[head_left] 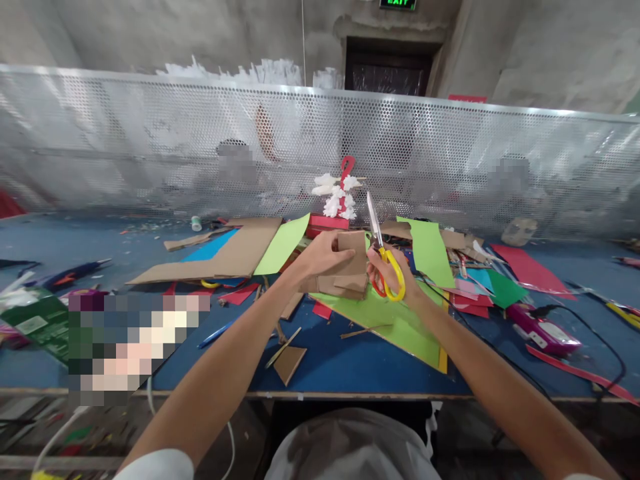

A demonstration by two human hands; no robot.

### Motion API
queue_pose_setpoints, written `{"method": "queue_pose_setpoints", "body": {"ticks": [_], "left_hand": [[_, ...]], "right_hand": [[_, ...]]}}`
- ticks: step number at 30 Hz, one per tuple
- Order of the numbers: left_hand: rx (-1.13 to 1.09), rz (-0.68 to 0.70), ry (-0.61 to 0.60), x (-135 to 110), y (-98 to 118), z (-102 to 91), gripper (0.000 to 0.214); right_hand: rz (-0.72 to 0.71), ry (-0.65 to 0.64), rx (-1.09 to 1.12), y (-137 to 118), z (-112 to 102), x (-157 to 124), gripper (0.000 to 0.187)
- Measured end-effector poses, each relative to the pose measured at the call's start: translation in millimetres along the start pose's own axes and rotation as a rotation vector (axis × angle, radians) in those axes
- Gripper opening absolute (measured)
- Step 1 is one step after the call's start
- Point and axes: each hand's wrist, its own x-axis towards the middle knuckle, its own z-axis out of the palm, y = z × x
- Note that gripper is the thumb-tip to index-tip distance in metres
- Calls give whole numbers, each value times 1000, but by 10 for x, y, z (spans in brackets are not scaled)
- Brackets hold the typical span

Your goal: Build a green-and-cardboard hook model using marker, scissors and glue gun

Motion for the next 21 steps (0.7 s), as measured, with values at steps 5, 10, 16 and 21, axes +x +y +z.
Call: {"method": "queue_pose_setpoints", "body": {"ticks": [5, 10, 16, 21], "left_hand": [[197, 72, -102, -18, -28, 17, 17], [328, 107, -162, -36, -61, 56, 13], [412, 202, 115, -76, 63, 144, 35], [159, 174, 190, -82, 132, 123, 33]], "right_hand": [[-27, -58, 109, -31, -111, 23, 48], [-2, -124, 243, 15, -104, 6, 42], [3, 66, 338, 129, -111, 97, 45], [-8, 366, 444, 183, -236, 197, 51]]}}
